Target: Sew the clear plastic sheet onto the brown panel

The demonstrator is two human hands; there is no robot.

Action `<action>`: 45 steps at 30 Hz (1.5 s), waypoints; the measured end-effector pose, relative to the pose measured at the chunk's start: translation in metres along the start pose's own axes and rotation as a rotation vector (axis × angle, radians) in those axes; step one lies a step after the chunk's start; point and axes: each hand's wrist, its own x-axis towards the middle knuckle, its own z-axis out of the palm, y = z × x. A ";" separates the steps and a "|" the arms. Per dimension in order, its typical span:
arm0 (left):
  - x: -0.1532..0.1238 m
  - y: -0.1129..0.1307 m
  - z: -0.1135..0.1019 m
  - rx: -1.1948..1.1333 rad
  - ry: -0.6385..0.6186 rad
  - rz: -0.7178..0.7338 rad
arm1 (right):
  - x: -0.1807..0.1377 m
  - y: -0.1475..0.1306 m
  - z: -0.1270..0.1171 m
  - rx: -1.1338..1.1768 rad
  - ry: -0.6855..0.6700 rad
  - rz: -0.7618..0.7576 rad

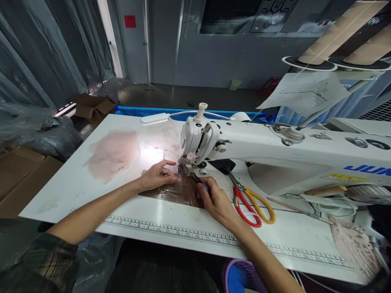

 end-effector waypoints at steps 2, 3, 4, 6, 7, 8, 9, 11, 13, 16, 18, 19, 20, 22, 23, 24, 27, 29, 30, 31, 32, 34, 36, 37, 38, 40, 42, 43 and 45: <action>0.000 -0.001 -0.001 -0.021 0.000 0.002 | 0.009 -0.001 0.006 -0.143 0.013 -0.022; 0.000 -0.002 -0.002 -0.018 0.000 0.000 | 0.013 -0.001 0.009 -0.202 0.007 -0.015; 0.000 -0.003 -0.003 -0.011 -0.001 -0.006 | 0.017 -0.001 0.011 -0.255 0.004 -0.007; 0.000 -0.004 -0.004 -0.002 0.000 -0.031 | 0.022 -0.003 0.014 -0.339 0.014 -0.015; 0.000 -0.005 -0.005 -0.005 0.002 -0.043 | 0.023 -0.004 0.015 -0.367 0.015 -0.036; 0.000 -0.005 -0.005 -0.011 0.005 -0.052 | 0.024 -0.005 0.015 -0.390 0.007 -0.068; 0.000 -0.006 -0.006 -0.017 0.009 -0.059 | 0.025 -0.006 0.016 -0.410 -0.007 -0.103; 0.000 -0.007 -0.006 -0.025 0.015 -0.070 | 0.027 -0.009 0.017 -0.450 -0.033 -0.162; 0.000 -0.008 -0.007 -0.020 0.025 -0.080 | 0.028 -0.011 0.018 -0.495 -0.038 -0.193; 0.001 -0.011 -0.007 -0.012 0.042 -0.088 | 0.031 -0.012 0.021 -0.538 -0.025 -0.226; 0.001 -0.012 -0.007 -0.013 0.054 -0.093 | 0.033 -0.013 0.023 -0.551 0.002 -0.252; 0.001 -0.012 -0.007 -0.014 0.057 -0.096 | 0.034 -0.013 0.025 -0.554 0.022 -0.263; 0.001 -0.012 -0.007 -0.015 0.060 -0.097 | 0.035 -0.013 0.026 -0.554 0.039 -0.269; 0.001 -0.010 -0.006 -0.014 0.060 -0.099 | 0.036 -0.012 0.029 -0.542 0.053 -0.267; 0.001 -0.009 -0.006 -0.010 0.057 -0.101 | 0.037 -0.011 0.030 -0.535 0.048 -0.262; 0.001 -0.007 -0.006 -0.002 0.054 -0.103 | 0.038 -0.010 0.031 -0.530 0.041 -0.256; 0.001 -0.003 -0.005 0.031 0.043 -0.113 | 0.039 -0.008 0.030 -0.527 0.026 -0.239; 0.001 -0.003 -0.006 0.044 0.046 -0.119 | 0.039 -0.008 0.029 -0.512 0.025 -0.243; 0.001 -0.004 -0.006 0.047 0.050 -0.122 | 0.039 -0.008 0.029 -0.501 0.028 -0.252; 0.001 -0.005 -0.006 0.048 0.057 -0.125 | 0.039 -0.009 0.029 -0.494 0.032 -0.268; 0.002 -0.006 -0.007 0.050 0.064 -0.125 | 0.040 -0.009 0.030 -0.495 0.039 -0.286; 0.002 -0.008 -0.007 0.063 0.071 -0.120 | 0.041 -0.010 0.034 -0.530 0.066 -0.313; 0.001 -0.008 -0.008 0.090 0.065 -0.111 | 0.044 -0.010 0.039 -0.570 0.113 -0.328; 0.001 -0.007 -0.008 0.109 0.060 -0.106 | 0.045 -0.010 0.041 -0.576 0.139 -0.331; 0.000 -0.006 -0.007 0.133 0.059 -0.099 | 0.045 -0.010 0.043 -0.569 0.162 -0.329; -0.001 -0.004 -0.005 0.201 0.067 -0.077 | 0.042 -0.010 0.041 -0.523 0.187 -0.316; -0.003 -0.002 -0.002 0.299 0.059 -0.006 | 0.036 -0.008 0.034 -0.458 0.177 -0.295; -0.004 -0.002 -0.001 0.364 0.035 0.065 | 0.031 -0.005 0.029 -0.428 0.172 -0.285; -0.005 -0.003 0.001 0.561 -0.020 0.274 | 0.020 0.003 0.016 -0.392 0.173 -0.263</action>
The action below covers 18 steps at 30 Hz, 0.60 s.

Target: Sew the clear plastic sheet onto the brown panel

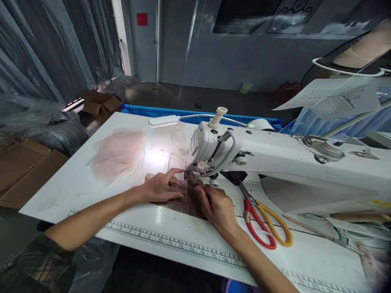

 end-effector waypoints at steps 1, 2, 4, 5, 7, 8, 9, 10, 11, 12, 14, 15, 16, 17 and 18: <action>0.000 0.000 0.001 0.133 0.001 0.116 | -0.005 0.006 -0.005 -0.009 0.000 0.019; -0.001 0.000 0.001 0.276 0.009 0.219 | -0.011 0.012 -0.009 -0.041 0.010 0.036; -0.001 0.000 0.002 0.511 0.038 0.351 | -0.018 0.022 -0.015 -0.151 0.050 0.060; 0.000 0.000 0.003 0.572 0.046 0.387 | -0.019 0.026 -0.017 -0.201 0.079 0.061; 0.000 0.000 0.004 0.593 0.051 0.436 | -0.019 0.029 -0.017 -0.200 0.103 0.022; 0.000 0.000 0.004 0.578 0.058 0.453 | -0.017 0.029 -0.016 -0.137 0.076 -0.013; 0.000 0.000 0.005 0.559 0.069 0.466 | -0.014 0.027 -0.014 -0.048 0.024 -0.051; 0.000 0.001 0.005 0.541 0.083 0.477 | -0.011 0.025 -0.012 0.041 -0.038 -0.089; 0.001 0.001 0.005 0.524 0.105 0.481 | -0.009 0.022 -0.009 0.112 -0.099 -0.119; 0.001 0.001 0.005 0.504 0.133 0.481 | -0.007 0.018 -0.006 0.153 -0.147 -0.137; 0.003 0.003 0.005 0.464 0.199 0.467 | -0.004 0.013 -0.001 0.159 -0.200 -0.158; 0.004 0.003 0.004 0.443 0.229 0.454 | -0.004 0.010 0.002 0.146 -0.210 -0.173; 0.005 0.003 0.004 0.422 0.248 0.439 | -0.005 0.008 0.003 0.133 -0.213 -0.188; 0.006 0.003 0.004 0.402 0.252 0.425 | -0.005 0.005 0.005 0.121 -0.212 -0.203; 0.007 0.002 0.004 0.387 0.236 0.414 | -0.006 0.003 0.006 0.108 -0.209 -0.209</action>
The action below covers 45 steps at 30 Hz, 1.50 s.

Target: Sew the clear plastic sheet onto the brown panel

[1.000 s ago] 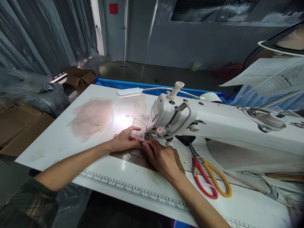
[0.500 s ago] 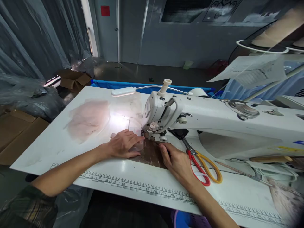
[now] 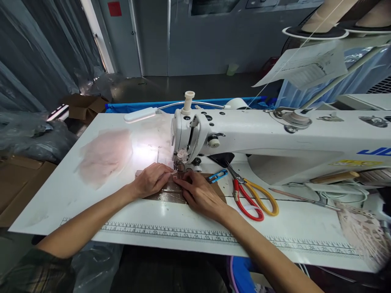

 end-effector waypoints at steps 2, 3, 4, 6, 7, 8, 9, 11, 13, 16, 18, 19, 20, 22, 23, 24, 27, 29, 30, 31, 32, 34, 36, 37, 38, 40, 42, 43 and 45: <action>0.000 -0.003 0.001 -0.011 -0.077 0.007 | -0.001 -0.004 0.001 -0.030 -0.002 0.017; 0.000 -0.005 0.001 -0.001 -0.130 0.021 | -0.001 -0.005 0.001 -0.044 -0.008 0.031; -0.001 -0.007 0.001 0.016 -0.183 0.037 | -0.002 -0.006 0.001 -0.052 -0.014 0.039; -0.003 -0.011 -0.001 0.044 -0.261 0.063 | -0.004 -0.007 0.001 -0.050 -0.013 0.039; -0.003 -0.012 -0.002 0.048 -0.278 0.075 | -0.005 -0.007 0.001 -0.044 -0.006 0.031; -0.004 -0.012 -0.003 0.046 -0.284 0.090 | -0.006 -0.007 0.002 -0.038 0.001 0.022; -0.004 -0.013 -0.004 0.047 -0.281 0.108 | -0.006 -0.006 0.002 -0.034 0.008 0.015; -0.004 -0.013 -0.005 0.073 -0.266 0.143 | -0.008 -0.005 0.003 -0.036 0.023 0.005; -0.005 -0.013 -0.005 0.117 -0.259 0.166 | -0.008 -0.004 0.003 -0.037 0.034 -0.001; -0.006 -0.013 -0.003 0.152 -0.251 0.185 | -0.009 -0.004 0.005 -0.033 0.058 -0.006; -0.007 -0.013 -0.002 0.150 -0.239 0.202 | -0.009 -0.005 0.006 -0.034 0.074 -0.005; -0.007 -0.013 -0.002 0.146 -0.235 0.210 | -0.010 -0.005 0.007 -0.036 0.079 -0.008; -0.007 -0.012 -0.002 0.144 -0.234 0.218 | -0.010 -0.005 0.007 -0.037 0.081 -0.011; -0.007 -0.012 -0.002 0.151 -0.246 0.226 | -0.009 -0.004 0.005 -0.035 0.076 -0.017; -0.006 -0.011 -0.002 0.160 -0.256 0.228 | -0.008 -0.003 0.003 -0.025 0.063 -0.018; -0.005 -0.011 -0.003 0.173 -0.268 0.233 | -0.006 0.000 0.000 -0.008 0.041 -0.011; -0.004 -0.010 -0.005 0.209 -0.292 0.271 | 0.004 0.010 -0.009 0.080 -0.064 0.052; -0.003 -0.010 -0.007 0.211 -0.294 0.297 | 0.009 0.018 -0.012 0.098 -0.126 0.097; -0.003 -0.011 -0.008 0.206 -0.298 0.302 | 0.011 0.020 -0.012 0.084 -0.140 0.105; -0.003 -0.011 -0.008 0.202 -0.307 0.302 | 0.011 0.023 -0.010 0.058 -0.143 0.105; -0.004 -0.011 -0.008 0.200 -0.321 0.299 | 0.011 0.024 -0.008 0.026 -0.135 0.103; -0.004 -0.011 -0.009 0.204 -0.352 0.295 | 0.008 0.025 -0.003 -0.024 -0.105 0.095; -0.004 -0.011 -0.009 0.215 -0.362 0.298 | 0.004 0.024 0.002 -0.042 -0.082 0.085; -0.004 -0.011 -0.009 0.224 -0.361 0.303 | 0.003 0.024 0.003 -0.040 -0.076 0.081; -0.004 -0.011 -0.009 0.236 -0.360 0.309 | 0.001 0.024 0.004 -0.033 -0.071 0.078; -0.004 -0.011 -0.009 0.268 -0.354 0.323 | 0.000 0.023 0.004 -0.018 -0.066 0.083; -0.005 -0.012 -0.008 0.289 -0.333 0.346 | 0.000 0.021 0.003 -0.015 -0.062 0.094; -0.005 -0.012 -0.007 0.292 -0.319 0.356 | 0.001 0.021 0.002 -0.020 -0.060 0.097; -0.006 -0.013 -0.007 0.285 -0.297 0.371 | 0.001 0.019 0.001 -0.034 -0.055 0.098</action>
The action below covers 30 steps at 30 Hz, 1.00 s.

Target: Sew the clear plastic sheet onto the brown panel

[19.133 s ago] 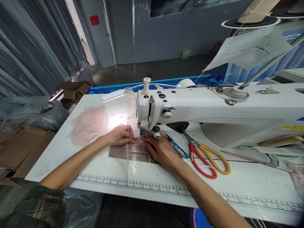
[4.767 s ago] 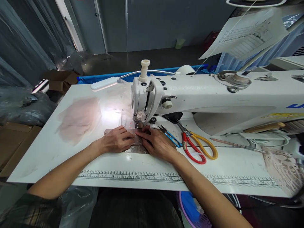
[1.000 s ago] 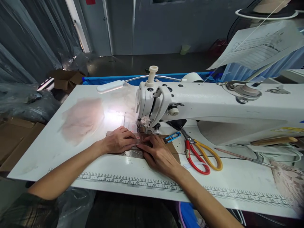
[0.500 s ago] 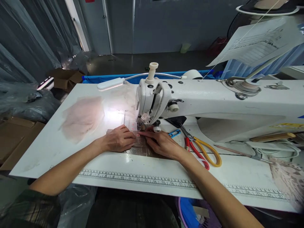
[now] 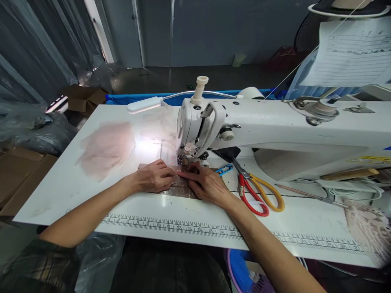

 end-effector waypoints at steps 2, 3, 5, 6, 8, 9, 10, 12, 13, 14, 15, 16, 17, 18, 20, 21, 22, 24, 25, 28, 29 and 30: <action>-0.001 0.000 0.001 -0.011 0.002 0.000 | 0.000 -0.001 -0.001 -0.003 0.001 -0.018; -0.001 0.000 0.001 -0.016 -0.004 -0.002 | 0.000 -0.002 -0.001 -0.001 0.003 -0.039; 0.000 0.000 -0.001 -0.020 -0.027 -0.002 | -0.001 -0.002 -0.002 0.000 0.014 -0.096; 0.000 0.000 -0.002 -0.020 -0.042 -0.001 | -0.001 -0.002 -0.002 -0.005 0.021 -0.125; 0.002 0.002 -0.006 -0.018 -0.068 -0.002 | -0.001 -0.002 -0.001 -0.022 0.037 -0.157; 0.003 0.003 -0.008 -0.018 -0.075 -0.011 | -0.002 -0.003 -0.001 -0.031 0.040 -0.156; 0.004 0.005 -0.010 -0.019 -0.078 -0.022 | -0.002 -0.003 -0.001 -0.039 0.039 -0.150; 0.005 0.008 -0.012 -0.033 -0.082 -0.038 | -0.003 -0.004 -0.001 -0.045 0.033 -0.128; 0.006 0.009 -0.013 -0.045 -0.088 -0.043 | -0.003 -0.005 -0.002 -0.045 0.030 -0.118; 0.006 0.010 -0.012 -0.059 -0.095 -0.046 | -0.003 -0.005 -0.002 -0.046 0.028 -0.109; 0.006 0.010 -0.012 -0.073 -0.102 -0.050 | -0.003 -0.006 -0.003 -0.047 0.026 -0.102; 0.005 0.010 -0.011 -0.086 -0.104 -0.055 | -0.003 -0.007 -0.004 -0.050 0.025 -0.096; 0.005 0.010 -0.010 -0.098 -0.104 -0.064 | -0.003 -0.008 -0.004 -0.053 0.025 -0.091; 0.005 0.009 -0.009 -0.111 -0.102 -0.069 | -0.003 -0.008 -0.005 -0.059 0.024 -0.085; 0.005 0.007 -0.008 -0.134 -0.105 -0.067 | -0.004 -0.009 -0.005 -0.075 0.017 -0.072; 0.005 0.005 -0.007 -0.140 -0.111 -0.063 | -0.004 -0.010 -0.004 -0.085 0.013 -0.065; 0.005 0.004 -0.007 -0.143 -0.116 -0.057 | -0.004 -0.010 -0.004 -0.096 0.009 -0.059; 0.005 0.002 -0.007 -0.137 -0.124 -0.045 | -0.004 -0.010 -0.004 -0.113 0.006 -0.058; 0.006 0.001 -0.006 -0.132 -0.127 -0.039 | -0.003 -0.011 -0.004 -0.119 0.008 -0.062; 0.007 -0.002 -0.005 -0.108 -0.143 -0.029 | -0.002 -0.012 -0.004 -0.135 0.017 -0.061; 0.007 -0.003 -0.005 -0.099 -0.148 -0.031 | -0.001 -0.013 -0.005 -0.141 0.019 -0.055; 0.007 -0.003 -0.005 -0.090 -0.150 -0.034 | 0.001 -0.014 -0.005 -0.148 0.020 -0.047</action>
